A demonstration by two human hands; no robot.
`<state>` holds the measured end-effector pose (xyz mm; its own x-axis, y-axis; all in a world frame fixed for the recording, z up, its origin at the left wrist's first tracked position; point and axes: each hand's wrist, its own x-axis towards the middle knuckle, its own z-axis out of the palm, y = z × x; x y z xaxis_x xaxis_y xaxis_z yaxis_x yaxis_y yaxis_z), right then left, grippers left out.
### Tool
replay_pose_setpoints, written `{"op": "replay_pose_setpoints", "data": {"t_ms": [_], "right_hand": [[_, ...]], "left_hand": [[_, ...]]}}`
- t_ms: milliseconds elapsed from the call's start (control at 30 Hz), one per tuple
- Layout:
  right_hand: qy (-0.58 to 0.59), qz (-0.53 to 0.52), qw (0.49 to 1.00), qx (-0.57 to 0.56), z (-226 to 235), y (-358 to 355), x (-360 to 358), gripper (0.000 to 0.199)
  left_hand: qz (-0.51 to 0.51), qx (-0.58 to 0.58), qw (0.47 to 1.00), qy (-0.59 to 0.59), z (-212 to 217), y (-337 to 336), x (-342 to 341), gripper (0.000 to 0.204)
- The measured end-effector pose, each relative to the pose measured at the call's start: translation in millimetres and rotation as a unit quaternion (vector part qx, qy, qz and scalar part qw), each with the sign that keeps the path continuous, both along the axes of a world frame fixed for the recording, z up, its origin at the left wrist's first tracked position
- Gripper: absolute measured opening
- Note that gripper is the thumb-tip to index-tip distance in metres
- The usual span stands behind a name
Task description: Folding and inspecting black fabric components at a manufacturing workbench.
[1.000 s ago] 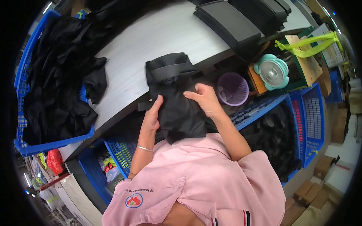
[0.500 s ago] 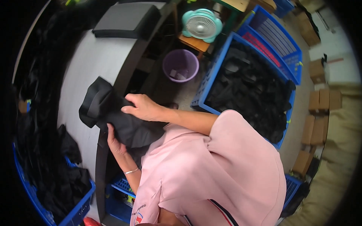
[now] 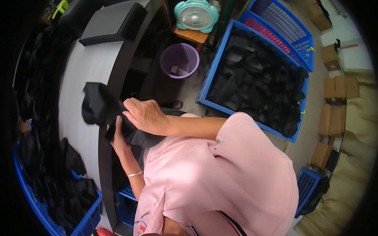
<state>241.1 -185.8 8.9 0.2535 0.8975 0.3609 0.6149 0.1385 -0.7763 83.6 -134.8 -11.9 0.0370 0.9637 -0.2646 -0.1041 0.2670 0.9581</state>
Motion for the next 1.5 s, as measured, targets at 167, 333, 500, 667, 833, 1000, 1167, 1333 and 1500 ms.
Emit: {"op": "replay_pose_setpoints", "data": {"t_ms": [167, 333, 500, 667, 833, 1000, 1167, 1333, 1500], "right_hand": [[0.172, -0.022, 0.978, -0.116, 1, -10, 21, 0.052], [0.214, 0.045, 0.973, -0.068, 0, -16, 28, 0.049], [0.230, 0.027, 0.969, -0.082, -18, -5, 46, 0.027], [0.384, -0.015, 0.923, -0.024, -62, -15, 74, 0.020], [0.483, -0.252, 0.838, -0.043, -81, -87, 174, 0.027], [0.378, -0.402, 0.833, -0.041, -211, -228, 279, 0.044], [0.140, -0.498, 0.736, -0.437, -303, -293, 304, 0.049], [-0.043, -0.655, 0.583, -0.478, -303, -309, 350, 0.051], [-0.178, -0.586, 0.723, -0.321, -185, -216, 305, 0.049]], "left_hand": [[-0.050, -0.064, 0.990, -0.113, 4, 2, 1, 0.042], [-0.097, -0.122, 0.963, -0.221, 11, -2, -3, 0.041], [-0.155, -0.130, 0.952, -0.228, 8, 9, 0, 0.041], [-0.155, -0.059, 0.985, -0.045, 19, 14, 27, 0.061], [-0.256, 0.210, 0.943, -0.019, 62, 4, 20, 0.050], [-0.026, 0.525, 0.843, -0.118, 145, -78, -11, 0.028], [0.038, 0.726, 0.597, -0.339, 171, -98, -6, 0.021], [0.424, 0.397, 0.756, -0.303, 209, -123, 37, 0.016], [0.031, 0.649, 0.737, 0.186, 151, -29, -82, 0.019]]}}
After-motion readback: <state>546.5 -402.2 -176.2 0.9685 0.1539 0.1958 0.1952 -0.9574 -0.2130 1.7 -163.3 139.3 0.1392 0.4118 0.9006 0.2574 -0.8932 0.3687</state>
